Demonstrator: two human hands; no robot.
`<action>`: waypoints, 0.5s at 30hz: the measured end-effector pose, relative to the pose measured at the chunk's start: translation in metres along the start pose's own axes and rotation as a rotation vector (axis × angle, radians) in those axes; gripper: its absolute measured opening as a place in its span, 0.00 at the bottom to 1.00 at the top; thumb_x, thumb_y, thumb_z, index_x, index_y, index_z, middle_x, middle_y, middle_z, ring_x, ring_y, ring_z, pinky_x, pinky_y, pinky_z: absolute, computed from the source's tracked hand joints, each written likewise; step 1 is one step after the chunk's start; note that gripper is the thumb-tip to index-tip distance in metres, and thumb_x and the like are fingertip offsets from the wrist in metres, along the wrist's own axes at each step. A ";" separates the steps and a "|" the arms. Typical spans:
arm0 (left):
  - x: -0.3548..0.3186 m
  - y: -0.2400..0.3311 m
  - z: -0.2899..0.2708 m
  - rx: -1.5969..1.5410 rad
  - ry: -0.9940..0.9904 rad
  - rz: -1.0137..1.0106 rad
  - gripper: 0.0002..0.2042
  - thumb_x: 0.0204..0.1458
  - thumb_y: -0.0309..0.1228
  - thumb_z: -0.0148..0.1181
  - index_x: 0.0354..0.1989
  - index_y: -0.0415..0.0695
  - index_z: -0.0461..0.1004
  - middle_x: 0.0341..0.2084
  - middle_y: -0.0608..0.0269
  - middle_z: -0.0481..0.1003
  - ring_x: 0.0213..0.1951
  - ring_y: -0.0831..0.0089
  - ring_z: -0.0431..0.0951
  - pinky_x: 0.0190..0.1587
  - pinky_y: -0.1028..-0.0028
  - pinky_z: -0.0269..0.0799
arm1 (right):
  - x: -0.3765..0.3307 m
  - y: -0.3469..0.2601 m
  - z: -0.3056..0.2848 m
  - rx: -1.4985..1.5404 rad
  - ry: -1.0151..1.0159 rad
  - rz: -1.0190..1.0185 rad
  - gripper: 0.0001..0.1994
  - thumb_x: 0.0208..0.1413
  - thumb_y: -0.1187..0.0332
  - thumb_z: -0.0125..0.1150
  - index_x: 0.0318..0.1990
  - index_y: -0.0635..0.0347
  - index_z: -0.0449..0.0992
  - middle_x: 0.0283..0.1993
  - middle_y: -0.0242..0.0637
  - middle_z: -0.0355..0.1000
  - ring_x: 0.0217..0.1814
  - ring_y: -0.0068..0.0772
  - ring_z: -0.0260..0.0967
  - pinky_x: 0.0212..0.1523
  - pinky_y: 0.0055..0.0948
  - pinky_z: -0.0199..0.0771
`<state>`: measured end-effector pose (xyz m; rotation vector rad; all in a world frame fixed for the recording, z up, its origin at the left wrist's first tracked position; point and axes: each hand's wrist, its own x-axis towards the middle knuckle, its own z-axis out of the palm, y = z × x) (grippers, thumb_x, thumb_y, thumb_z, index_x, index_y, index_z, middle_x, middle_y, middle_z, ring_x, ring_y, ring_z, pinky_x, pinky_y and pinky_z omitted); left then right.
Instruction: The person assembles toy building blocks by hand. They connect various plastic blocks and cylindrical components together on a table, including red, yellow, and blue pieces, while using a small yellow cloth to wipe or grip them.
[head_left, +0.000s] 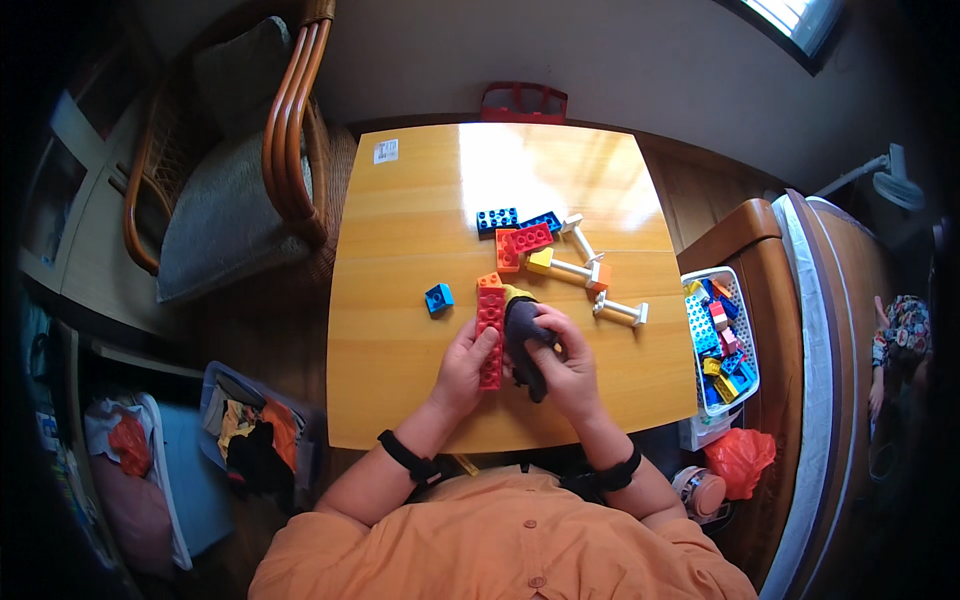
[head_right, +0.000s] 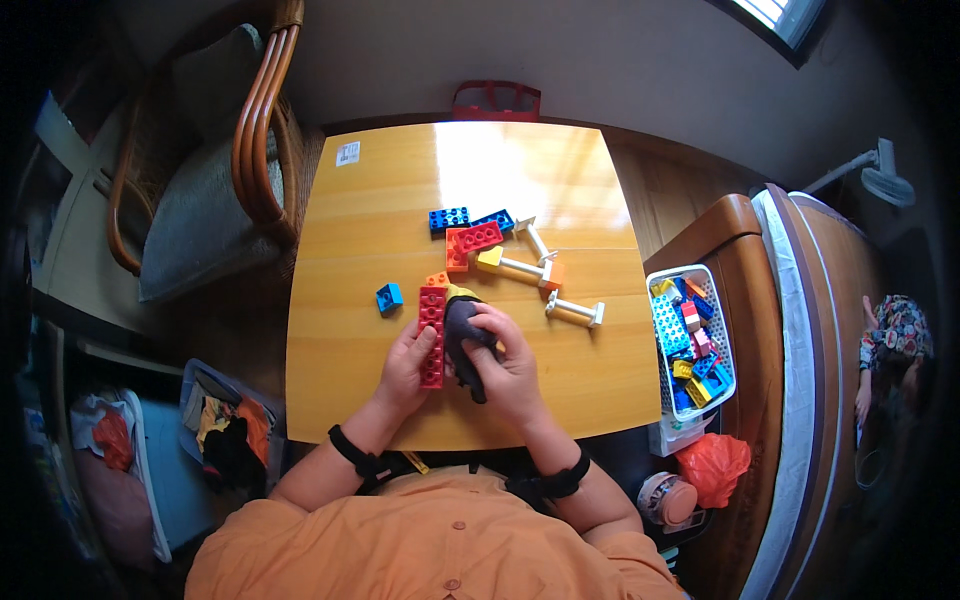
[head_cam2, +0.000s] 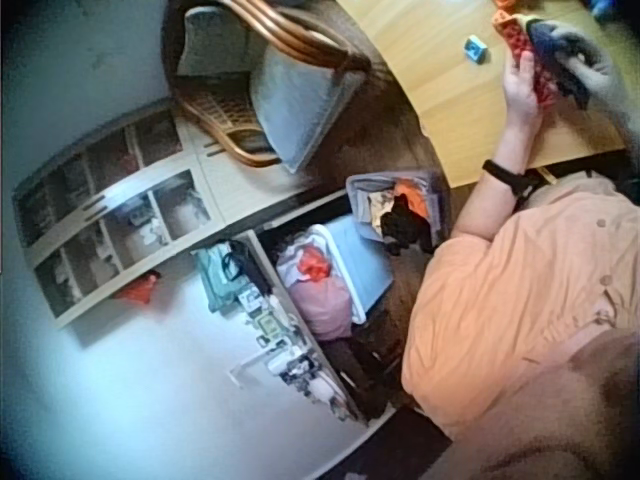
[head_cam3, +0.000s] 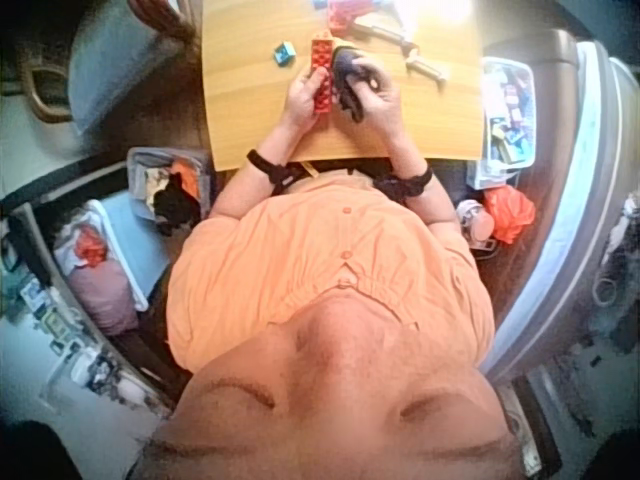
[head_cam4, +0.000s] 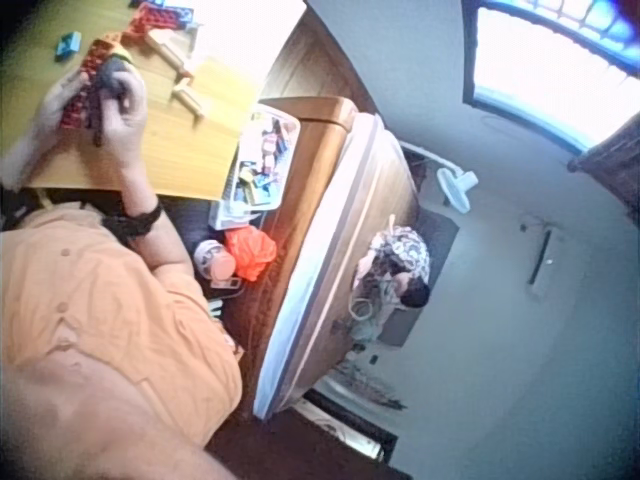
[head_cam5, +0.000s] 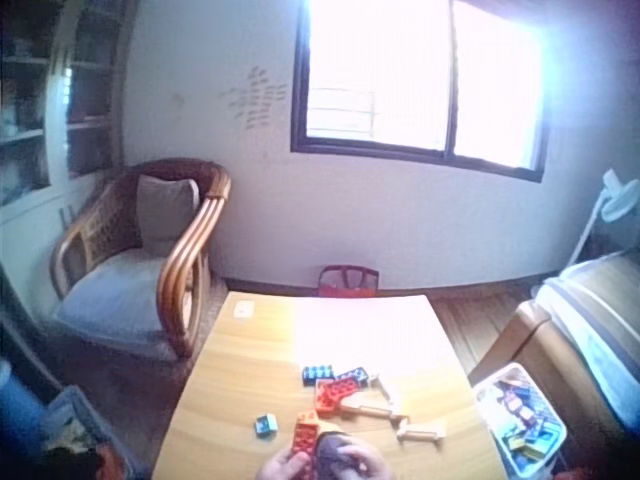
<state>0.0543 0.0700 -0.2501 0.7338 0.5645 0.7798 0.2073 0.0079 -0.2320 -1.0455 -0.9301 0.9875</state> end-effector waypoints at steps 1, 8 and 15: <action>0.002 -0.005 0.002 -0.055 0.019 0.043 0.14 0.65 0.41 0.50 0.49 0.44 0.67 0.33 0.64 0.74 0.32 0.76 0.75 0.35 0.75 0.74 | -0.001 0.001 -0.006 -0.007 0.018 -0.059 0.13 0.57 0.81 0.57 0.49 0.60 0.71 0.59 0.42 0.66 0.60 0.34 0.65 0.60 0.31 0.66; 0.005 -0.010 -0.010 -0.132 -0.007 -0.066 0.16 0.67 0.43 0.44 0.51 0.43 0.67 0.38 0.62 0.74 0.38 0.74 0.77 0.41 0.73 0.76 | -0.012 -0.029 -0.008 -0.462 -0.151 -0.354 0.15 0.48 0.80 0.65 0.44 0.54 0.78 0.59 0.45 0.68 0.61 0.48 0.64 0.60 0.40 0.64; 0.009 -0.009 0.000 -0.102 -0.032 -0.001 0.22 0.68 0.38 0.40 0.66 0.39 0.58 0.57 0.52 0.69 0.53 0.64 0.75 0.56 0.67 0.72 | -0.001 -0.015 0.012 -0.587 -0.232 -0.418 0.16 0.44 0.74 0.70 0.44 0.51 0.80 0.67 0.50 0.59 0.65 0.58 0.60 0.64 0.46 0.60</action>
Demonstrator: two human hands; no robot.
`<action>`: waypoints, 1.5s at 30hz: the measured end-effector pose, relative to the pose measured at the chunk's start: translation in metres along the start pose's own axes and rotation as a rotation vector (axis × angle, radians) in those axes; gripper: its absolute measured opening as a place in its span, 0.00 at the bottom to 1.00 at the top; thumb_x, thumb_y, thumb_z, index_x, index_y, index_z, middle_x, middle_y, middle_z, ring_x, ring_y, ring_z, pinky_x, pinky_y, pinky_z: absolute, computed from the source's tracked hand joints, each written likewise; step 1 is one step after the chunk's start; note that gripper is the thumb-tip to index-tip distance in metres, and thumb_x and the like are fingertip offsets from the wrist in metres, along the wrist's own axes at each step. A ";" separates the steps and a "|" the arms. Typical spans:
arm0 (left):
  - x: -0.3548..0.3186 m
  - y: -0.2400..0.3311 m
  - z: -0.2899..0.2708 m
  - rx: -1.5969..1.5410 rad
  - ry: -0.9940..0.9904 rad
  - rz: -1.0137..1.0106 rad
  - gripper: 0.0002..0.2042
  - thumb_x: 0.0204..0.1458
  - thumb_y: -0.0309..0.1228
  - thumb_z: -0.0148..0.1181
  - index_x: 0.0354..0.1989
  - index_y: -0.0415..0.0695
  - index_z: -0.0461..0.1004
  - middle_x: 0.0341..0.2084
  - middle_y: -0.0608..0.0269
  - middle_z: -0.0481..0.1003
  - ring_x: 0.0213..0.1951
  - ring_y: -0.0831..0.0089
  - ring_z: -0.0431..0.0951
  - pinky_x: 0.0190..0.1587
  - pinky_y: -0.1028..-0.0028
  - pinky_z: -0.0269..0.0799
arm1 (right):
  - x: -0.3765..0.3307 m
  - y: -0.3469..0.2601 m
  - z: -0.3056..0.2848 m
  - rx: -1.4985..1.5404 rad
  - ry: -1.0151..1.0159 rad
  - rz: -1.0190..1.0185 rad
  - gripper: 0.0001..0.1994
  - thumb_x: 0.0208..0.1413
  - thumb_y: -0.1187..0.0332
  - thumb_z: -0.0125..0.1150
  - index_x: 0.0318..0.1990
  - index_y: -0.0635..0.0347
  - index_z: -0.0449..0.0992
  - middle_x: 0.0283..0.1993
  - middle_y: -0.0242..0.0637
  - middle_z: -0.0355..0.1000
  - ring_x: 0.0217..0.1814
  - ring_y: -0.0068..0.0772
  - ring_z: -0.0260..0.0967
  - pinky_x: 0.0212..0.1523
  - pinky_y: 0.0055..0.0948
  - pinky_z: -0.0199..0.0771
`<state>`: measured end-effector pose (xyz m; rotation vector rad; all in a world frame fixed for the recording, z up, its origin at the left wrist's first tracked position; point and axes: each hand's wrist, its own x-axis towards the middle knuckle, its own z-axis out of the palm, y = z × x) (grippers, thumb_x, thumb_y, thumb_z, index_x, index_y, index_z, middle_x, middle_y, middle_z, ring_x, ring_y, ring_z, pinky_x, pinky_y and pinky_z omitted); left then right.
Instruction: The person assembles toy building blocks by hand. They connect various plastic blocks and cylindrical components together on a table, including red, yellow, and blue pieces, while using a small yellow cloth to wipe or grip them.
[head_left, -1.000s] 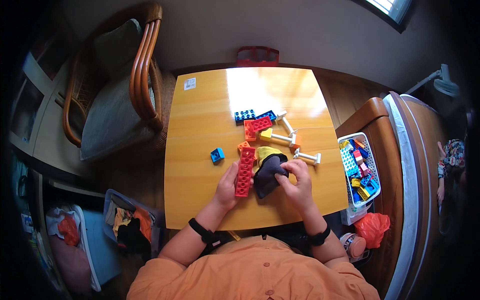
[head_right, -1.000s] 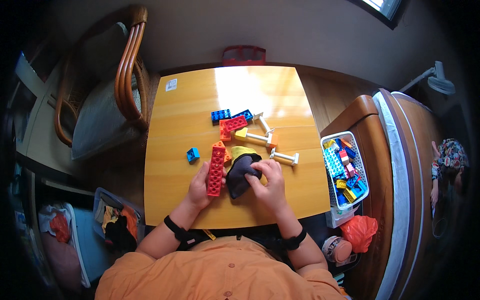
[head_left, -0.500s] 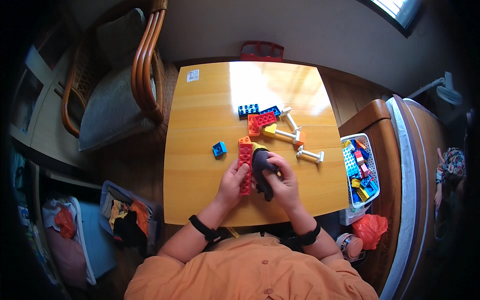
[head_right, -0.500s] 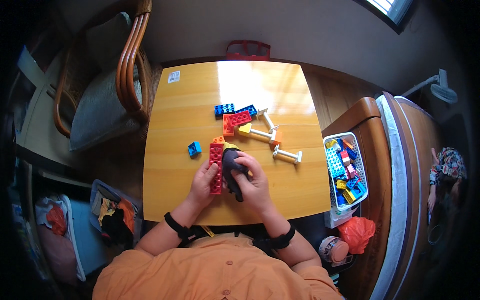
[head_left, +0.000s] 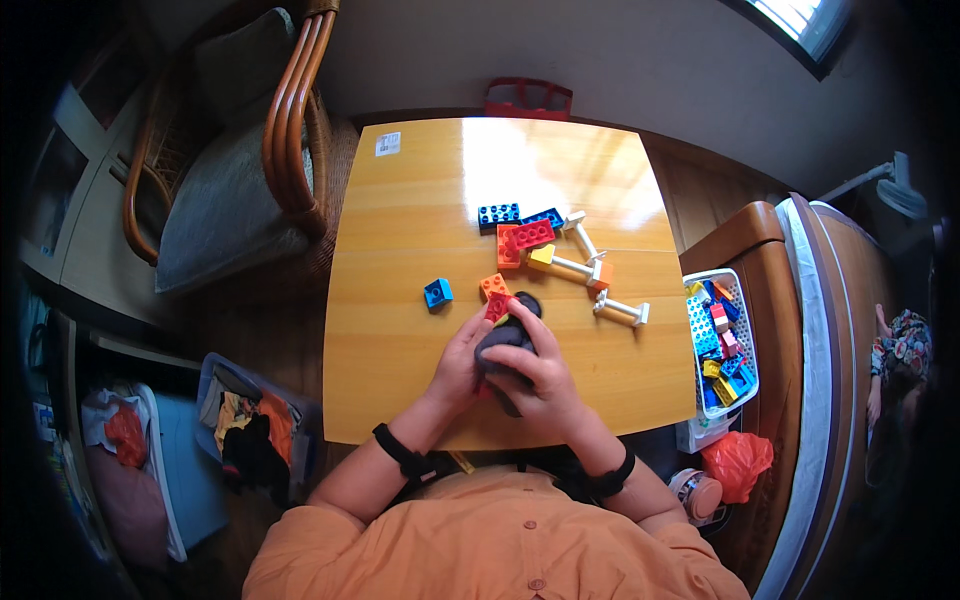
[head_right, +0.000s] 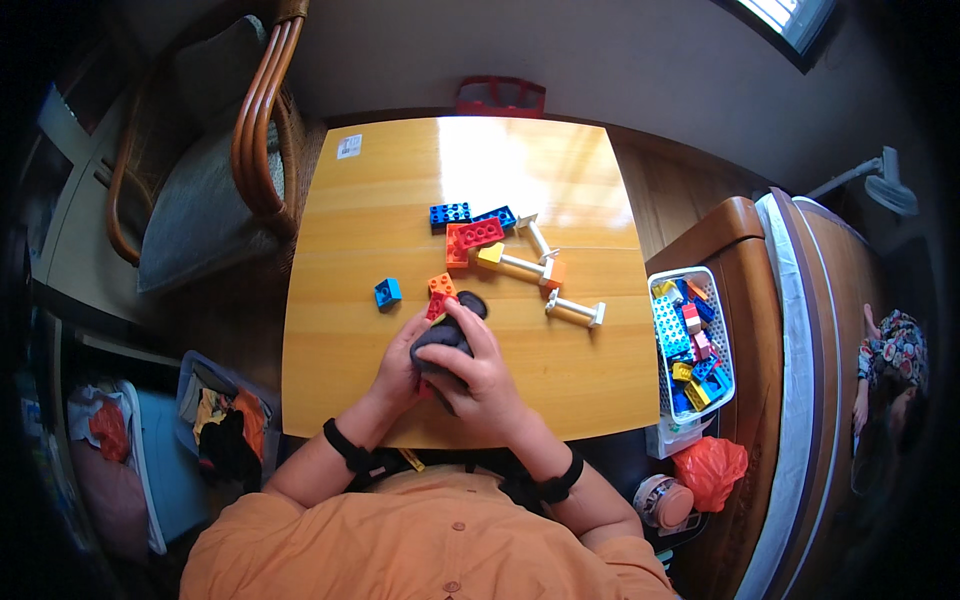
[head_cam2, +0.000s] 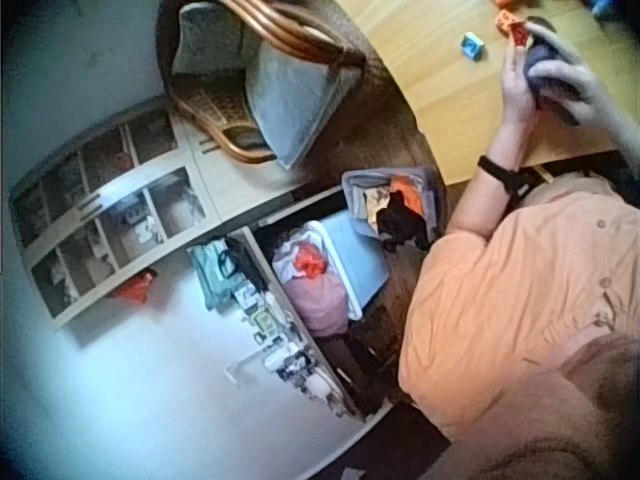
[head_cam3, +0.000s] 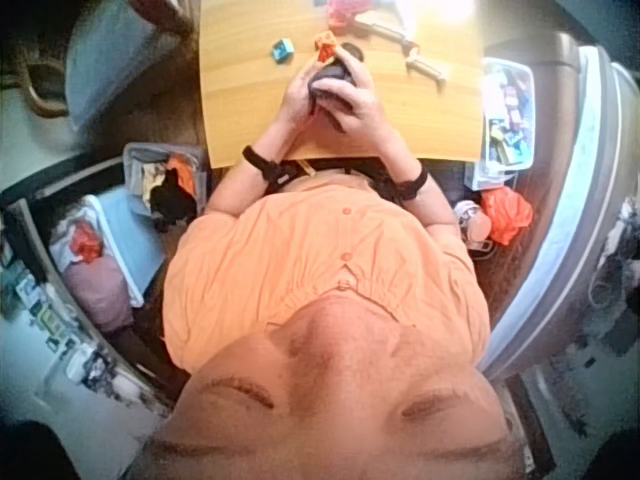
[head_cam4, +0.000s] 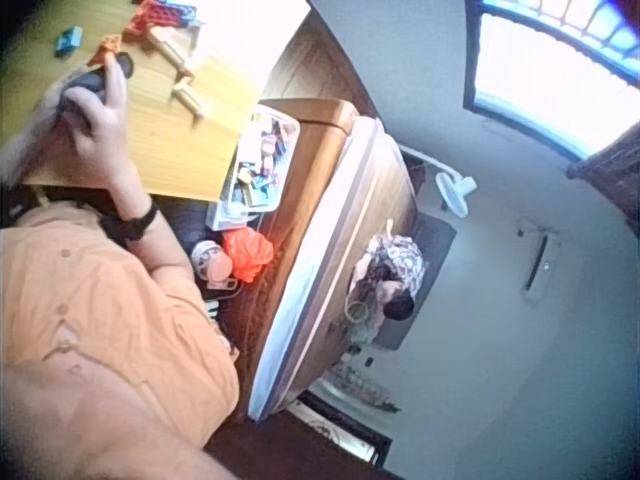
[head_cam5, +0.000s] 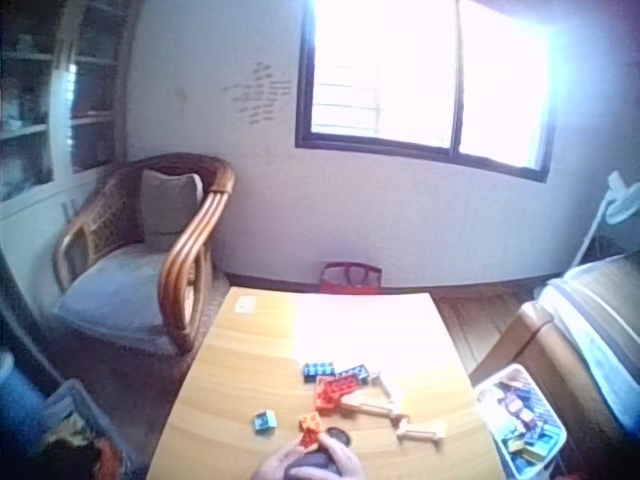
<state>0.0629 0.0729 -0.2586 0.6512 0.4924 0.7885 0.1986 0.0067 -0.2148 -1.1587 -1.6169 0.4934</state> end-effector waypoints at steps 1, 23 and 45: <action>0.000 -0.001 -0.004 0.023 -0.060 0.034 0.22 0.68 0.38 0.39 0.66 0.39 0.58 0.58 0.53 0.68 0.53 0.66 0.74 0.57 0.69 0.71 | 0.001 0.002 0.000 0.012 0.008 0.034 0.16 0.46 0.75 0.69 0.45 0.54 0.79 0.64 0.51 0.61 0.63 0.55 0.63 0.61 0.42 0.64; -0.010 0.002 -0.002 -0.037 0.018 -0.004 0.20 0.61 0.32 0.56 0.60 0.40 0.64 0.41 0.64 0.73 0.31 0.79 0.74 0.28 0.81 0.72 | -0.010 -0.005 -0.029 -0.101 0.094 0.141 0.17 0.46 0.76 0.69 0.46 0.55 0.78 0.55 0.51 0.65 0.54 0.52 0.69 0.54 0.39 0.71; -0.017 0.001 0.007 0.325 -0.086 -0.089 0.24 0.64 0.47 0.48 0.60 0.40 0.64 0.36 0.61 0.76 0.32 0.78 0.76 0.34 0.79 0.73 | 0.027 0.023 -0.071 -0.012 -0.124 0.267 0.14 0.50 0.70 0.63 0.44 0.64 0.75 0.46 0.45 0.72 0.50 0.44 0.71 0.54 0.35 0.70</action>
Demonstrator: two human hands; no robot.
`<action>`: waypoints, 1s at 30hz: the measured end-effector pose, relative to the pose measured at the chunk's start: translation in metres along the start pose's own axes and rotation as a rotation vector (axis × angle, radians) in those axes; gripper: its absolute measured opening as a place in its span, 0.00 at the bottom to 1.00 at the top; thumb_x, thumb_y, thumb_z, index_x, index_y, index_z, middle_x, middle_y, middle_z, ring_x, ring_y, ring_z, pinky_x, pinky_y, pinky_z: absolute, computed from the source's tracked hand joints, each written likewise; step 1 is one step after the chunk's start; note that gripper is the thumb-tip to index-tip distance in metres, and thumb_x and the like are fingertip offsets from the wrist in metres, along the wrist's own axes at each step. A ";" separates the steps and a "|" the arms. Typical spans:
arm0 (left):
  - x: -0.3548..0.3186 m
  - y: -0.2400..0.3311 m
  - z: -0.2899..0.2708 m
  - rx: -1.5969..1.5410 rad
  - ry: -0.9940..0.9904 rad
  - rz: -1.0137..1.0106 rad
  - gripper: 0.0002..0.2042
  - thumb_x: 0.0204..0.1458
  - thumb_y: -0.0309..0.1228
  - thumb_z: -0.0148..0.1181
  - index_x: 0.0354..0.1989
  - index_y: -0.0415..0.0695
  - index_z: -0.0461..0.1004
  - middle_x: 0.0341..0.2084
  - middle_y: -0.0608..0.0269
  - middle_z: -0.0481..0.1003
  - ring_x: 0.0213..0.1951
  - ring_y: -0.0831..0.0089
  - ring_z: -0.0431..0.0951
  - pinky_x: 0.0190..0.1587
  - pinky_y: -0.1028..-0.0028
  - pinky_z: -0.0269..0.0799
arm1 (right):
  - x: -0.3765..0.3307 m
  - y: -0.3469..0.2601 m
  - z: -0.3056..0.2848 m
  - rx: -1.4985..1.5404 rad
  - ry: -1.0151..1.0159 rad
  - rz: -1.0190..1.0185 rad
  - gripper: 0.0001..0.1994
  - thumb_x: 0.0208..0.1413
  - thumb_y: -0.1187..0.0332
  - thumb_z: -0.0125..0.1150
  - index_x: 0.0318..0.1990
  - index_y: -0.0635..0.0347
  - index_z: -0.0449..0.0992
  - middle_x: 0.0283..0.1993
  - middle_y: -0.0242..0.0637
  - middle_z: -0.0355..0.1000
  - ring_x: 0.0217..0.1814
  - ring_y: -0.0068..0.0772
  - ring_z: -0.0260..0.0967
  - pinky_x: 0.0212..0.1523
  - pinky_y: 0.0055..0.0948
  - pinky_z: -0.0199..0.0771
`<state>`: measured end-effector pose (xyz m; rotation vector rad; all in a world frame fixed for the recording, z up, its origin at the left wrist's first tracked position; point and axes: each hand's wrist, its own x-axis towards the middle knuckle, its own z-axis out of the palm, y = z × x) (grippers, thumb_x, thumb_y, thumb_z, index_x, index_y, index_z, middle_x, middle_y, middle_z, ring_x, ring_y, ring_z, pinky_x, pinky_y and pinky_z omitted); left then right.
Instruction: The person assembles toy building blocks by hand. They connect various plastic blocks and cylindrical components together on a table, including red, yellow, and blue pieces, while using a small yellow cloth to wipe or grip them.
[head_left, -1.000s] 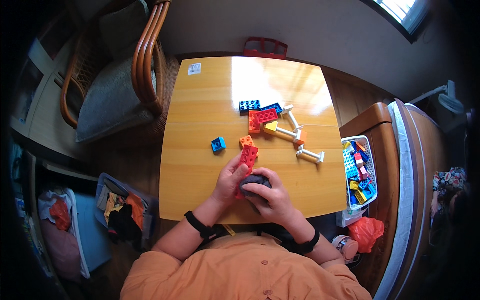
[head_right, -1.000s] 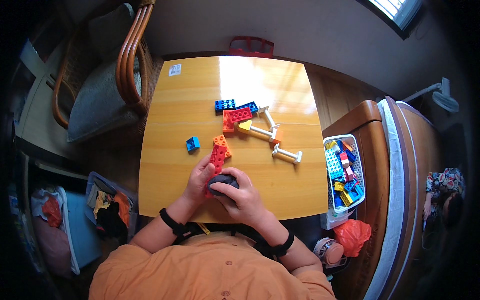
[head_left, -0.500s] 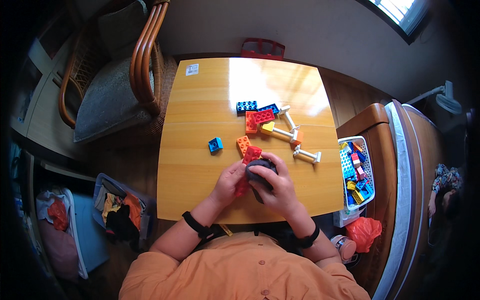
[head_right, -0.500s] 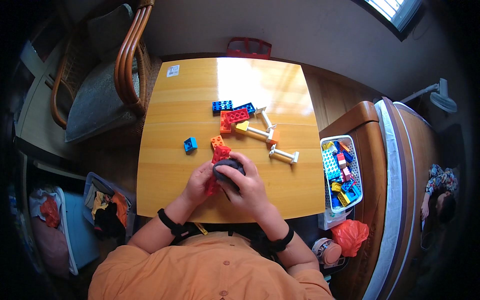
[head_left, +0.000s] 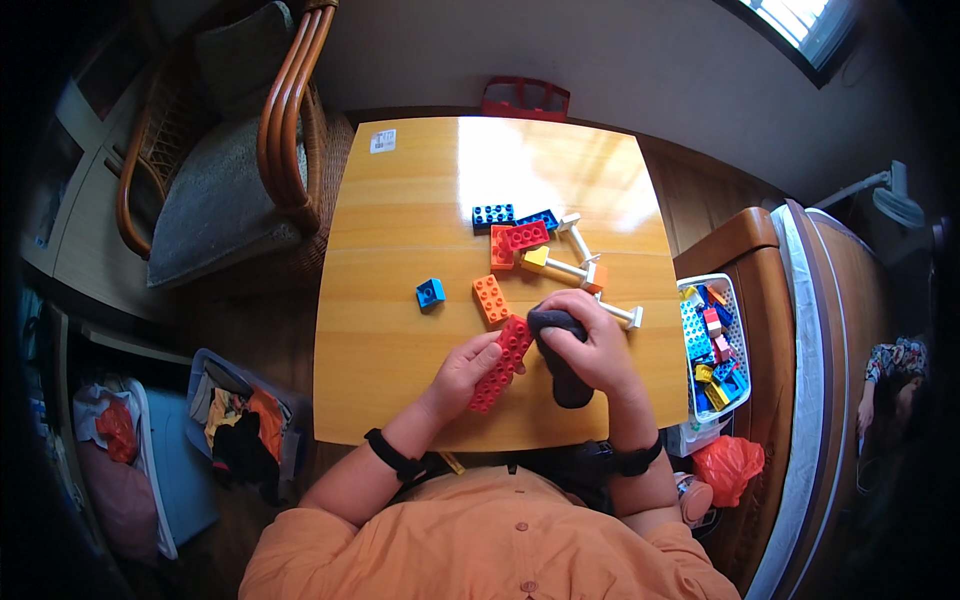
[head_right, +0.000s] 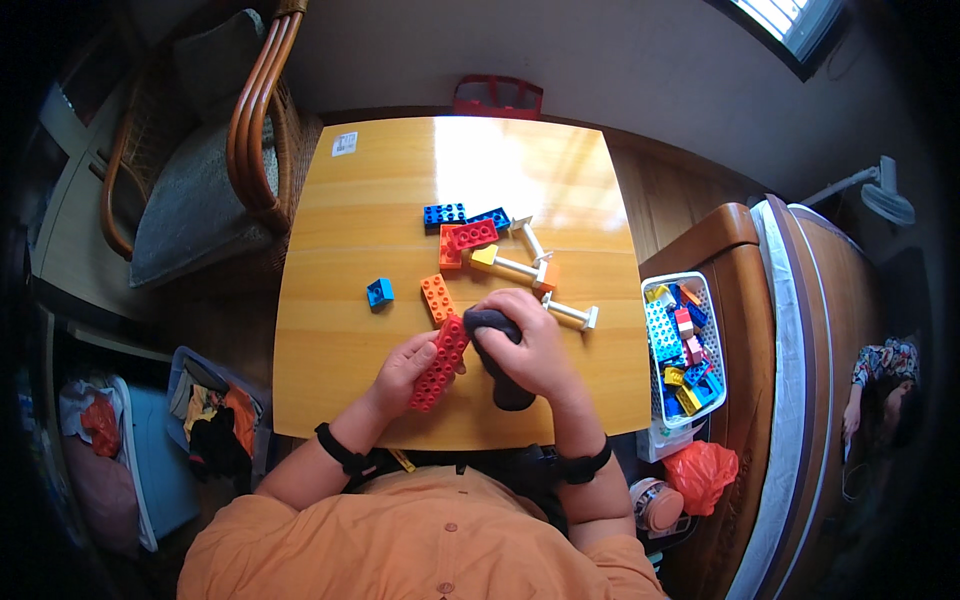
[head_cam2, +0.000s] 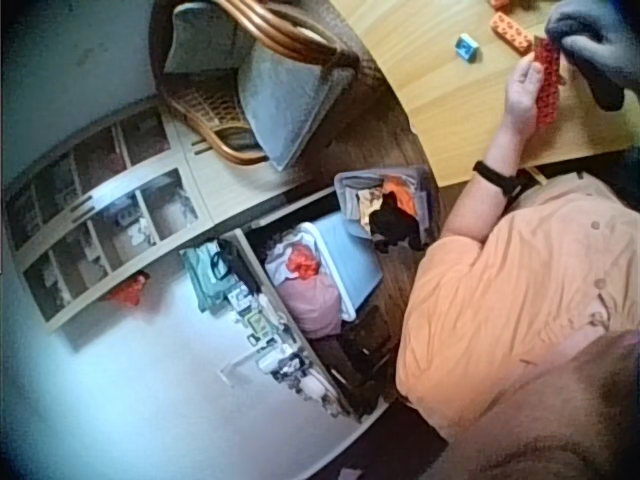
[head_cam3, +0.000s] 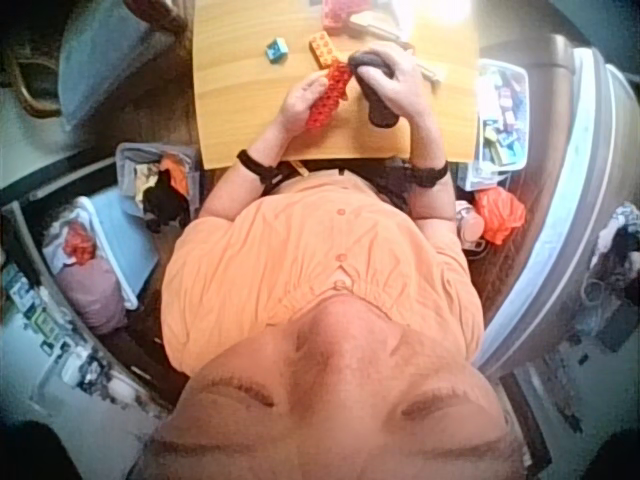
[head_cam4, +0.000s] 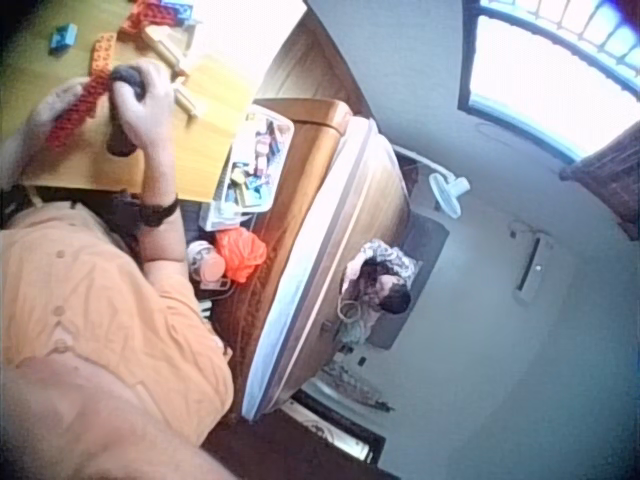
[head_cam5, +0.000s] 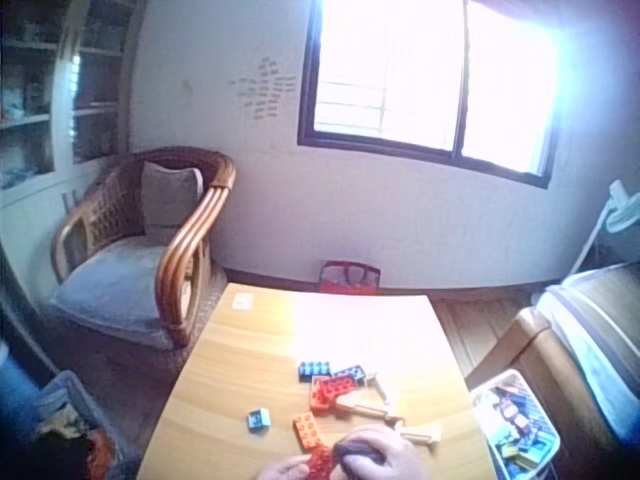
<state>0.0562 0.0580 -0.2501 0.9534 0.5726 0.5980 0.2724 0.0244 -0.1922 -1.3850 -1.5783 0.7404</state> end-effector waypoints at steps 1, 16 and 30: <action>0.000 0.006 0.003 -0.042 -0.020 -0.013 0.24 0.66 0.46 0.45 0.60 0.40 0.64 0.38 0.60 0.76 0.33 0.77 0.76 0.35 0.78 0.74 | 0.000 -0.001 -0.004 -0.005 0.020 0.029 0.14 0.50 0.70 0.63 0.44 0.65 0.75 0.44 0.44 0.73 0.48 0.43 0.72 0.53 0.34 0.70; 0.012 -0.009 -0.008 -0.328 0.218 0.144 0.22 0.69 0.38 0.40 0.65 0.37 0.59 0.53 0.56 0.72 0.52 0.72 0.74 0.56 0.73 0.70 | -0.048 -0.021 0.062 0.013 -0.043 -0.161 0.17 0.46 0.71 0.71 0.46 0.54 0.79 0.47 0.44 0.70 0.48 0.45 0.71 0.47 0.34 0.75; 0.011 -0.012 -0.008 -0.284 0.135 0.160 0.22 0.66 0.35 0.49 0.64 0.36 0.62 0.51 0.60 0.74 0.49 0.77 0.75 0.54 0.77 0.71 | -0.044 -0.025 0.064 -0.131 0.024 -0.188 0.16 0.46 0.70 0.71 0.45 0.52 0.79 0.45 0.43 0.71 0.44 0.45 0.73 0.42 0.36 0.76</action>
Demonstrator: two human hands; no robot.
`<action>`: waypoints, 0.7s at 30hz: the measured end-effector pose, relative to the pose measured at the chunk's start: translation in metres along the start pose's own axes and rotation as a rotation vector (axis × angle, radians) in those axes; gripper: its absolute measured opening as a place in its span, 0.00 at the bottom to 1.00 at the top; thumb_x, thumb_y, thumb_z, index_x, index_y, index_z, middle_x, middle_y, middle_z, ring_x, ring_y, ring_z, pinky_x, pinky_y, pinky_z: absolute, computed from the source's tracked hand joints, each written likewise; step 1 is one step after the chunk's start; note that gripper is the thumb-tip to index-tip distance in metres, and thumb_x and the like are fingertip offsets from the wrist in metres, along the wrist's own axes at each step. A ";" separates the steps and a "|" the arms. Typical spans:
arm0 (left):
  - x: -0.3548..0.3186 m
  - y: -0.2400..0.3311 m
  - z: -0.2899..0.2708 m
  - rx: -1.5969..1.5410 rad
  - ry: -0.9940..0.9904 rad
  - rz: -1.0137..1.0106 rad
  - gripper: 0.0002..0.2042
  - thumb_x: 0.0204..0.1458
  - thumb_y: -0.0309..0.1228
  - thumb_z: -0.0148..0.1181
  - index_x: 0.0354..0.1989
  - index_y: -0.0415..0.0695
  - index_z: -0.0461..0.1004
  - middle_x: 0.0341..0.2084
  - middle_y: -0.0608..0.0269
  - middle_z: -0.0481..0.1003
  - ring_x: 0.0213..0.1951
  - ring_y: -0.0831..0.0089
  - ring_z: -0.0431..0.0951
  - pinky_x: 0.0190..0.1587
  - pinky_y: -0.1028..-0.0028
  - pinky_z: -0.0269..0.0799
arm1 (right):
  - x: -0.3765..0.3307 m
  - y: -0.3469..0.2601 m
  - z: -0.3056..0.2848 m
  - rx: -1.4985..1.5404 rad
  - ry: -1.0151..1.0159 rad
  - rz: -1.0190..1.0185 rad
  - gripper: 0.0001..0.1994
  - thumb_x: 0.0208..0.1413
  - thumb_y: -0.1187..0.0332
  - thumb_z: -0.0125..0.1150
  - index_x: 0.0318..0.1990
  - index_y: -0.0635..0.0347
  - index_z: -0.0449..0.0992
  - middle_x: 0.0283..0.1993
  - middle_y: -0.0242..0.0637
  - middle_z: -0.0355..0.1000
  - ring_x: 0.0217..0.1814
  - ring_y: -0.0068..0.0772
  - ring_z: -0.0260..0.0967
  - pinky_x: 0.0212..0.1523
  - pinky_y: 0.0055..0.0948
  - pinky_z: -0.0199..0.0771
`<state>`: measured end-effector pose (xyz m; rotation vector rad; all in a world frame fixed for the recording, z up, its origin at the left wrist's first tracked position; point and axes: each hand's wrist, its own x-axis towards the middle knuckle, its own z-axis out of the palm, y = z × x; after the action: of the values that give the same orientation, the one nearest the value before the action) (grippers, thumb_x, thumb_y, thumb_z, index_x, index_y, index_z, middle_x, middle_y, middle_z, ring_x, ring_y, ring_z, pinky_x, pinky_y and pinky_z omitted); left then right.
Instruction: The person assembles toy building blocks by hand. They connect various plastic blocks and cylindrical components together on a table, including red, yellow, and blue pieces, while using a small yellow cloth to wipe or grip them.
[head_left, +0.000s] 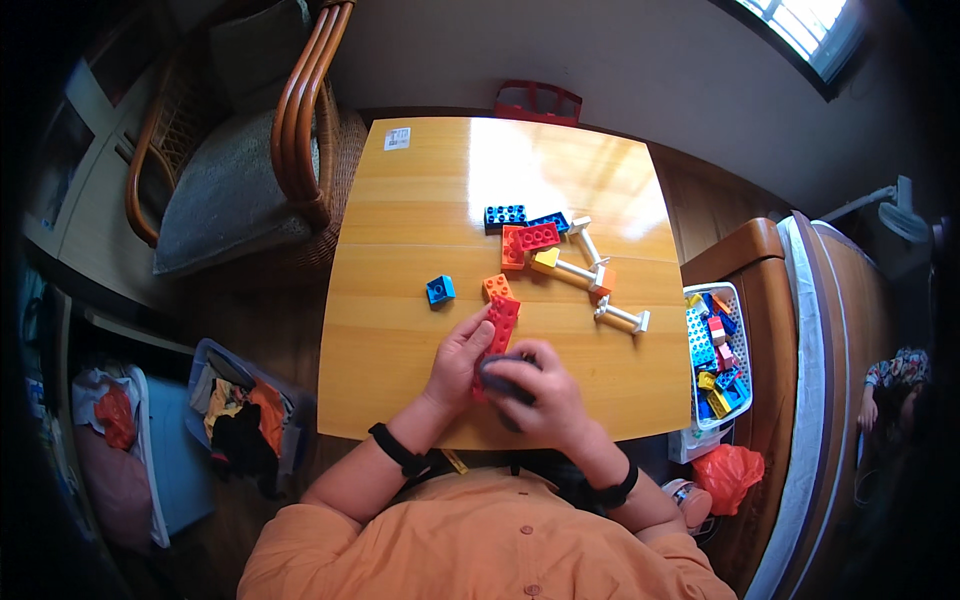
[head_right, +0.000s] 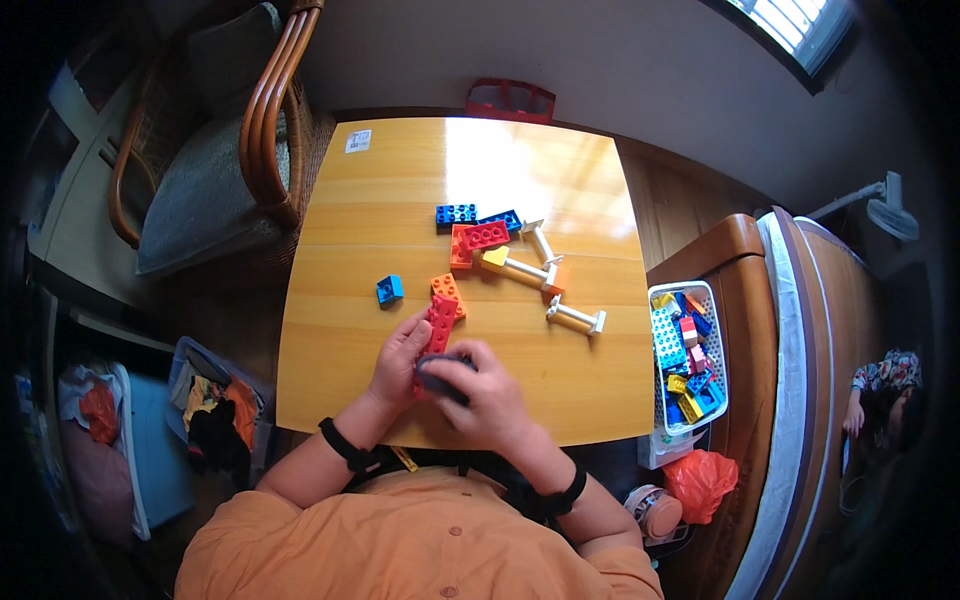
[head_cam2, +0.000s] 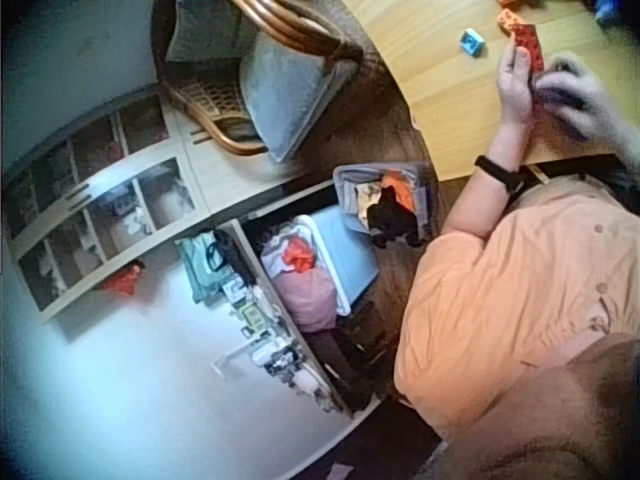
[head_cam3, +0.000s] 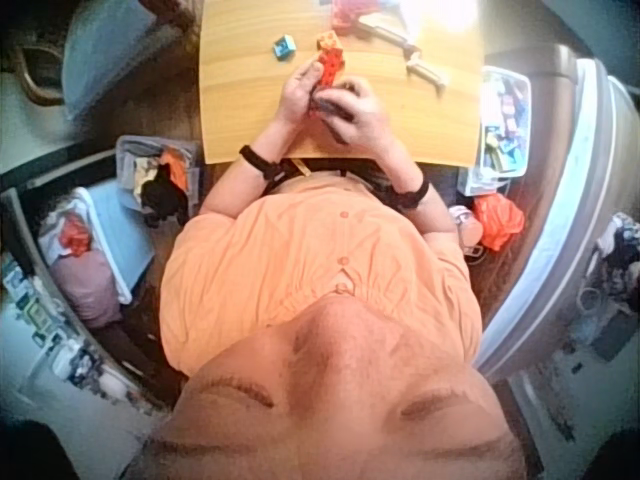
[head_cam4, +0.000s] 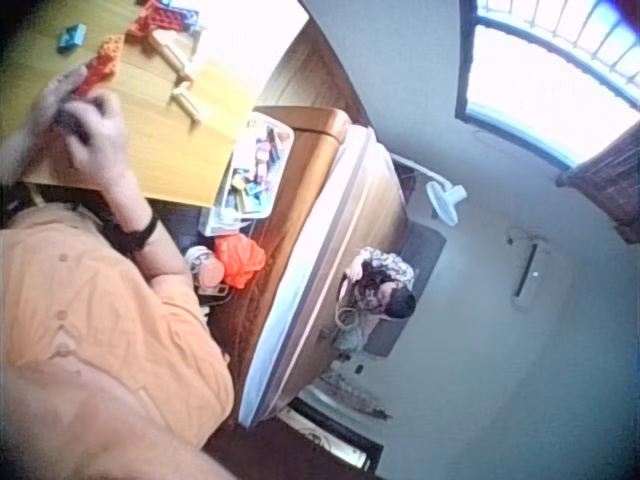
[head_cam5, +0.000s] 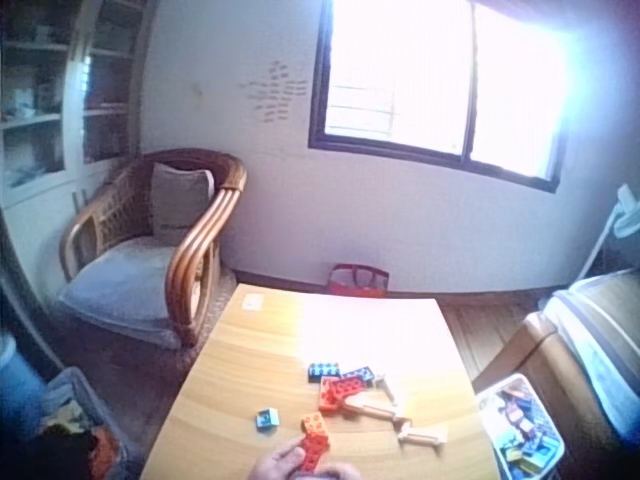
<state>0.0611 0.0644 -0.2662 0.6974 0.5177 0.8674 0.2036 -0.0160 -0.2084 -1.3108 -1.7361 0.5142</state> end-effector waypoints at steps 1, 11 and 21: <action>0.001 0.000 0.000 0.006 0.024 0.020 0.22 0.66 0.34 0.49 0.64 0.36 0.62 0.52 0.60 0.74 0.50 0.77 0.75 0.54 0.76 0.71 | -0.008 0.000 0.004 0.028 -0.046 0.005 0.15 0.46 0.69 0.71 0.44 0.52 0.80 0.45 0.41 0.71 0.44 0.44 0.73 0.42 0.35 0.76; -0.003 0.006 0.004 0.103 -0.076 -0.001 0.23 0.61 0.28 0.57 0.65 0.43 0.64 0.50 0.61 0.73 0.47 0.76 0.75 0.49 0.76 0.73 | 0.007 0.006 -0.037 0.128 0.046 0.204 0.16 0.44 0.73 0.71 0.43 0.57 0.80 0.46 0.44 0.70 0.49 0.42 0.71 0.50 0.34 0.72; -0.010 0.016 0.007 0.167 -0.241 -0.221 0.22 0.60 0.33 0.55 0.62 0.38 0.66 0.42 0.58 0.77 0.35 0.73 0.79 0.35 0.75 0.78 | 0.034 0.039 -0.062 0.330 -0.077 0.224 0.13 0.53 0.67 0.62 0.43 0.65 0.77 0.46 0.42 0.72 0.52 0.38 0.69 0.55 0.33 0.68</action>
<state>0.0524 0.0610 -0.2482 0.8676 0.4437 0.5285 0.2745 0.0183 -0.1920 -1.2626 -1.4933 0.9476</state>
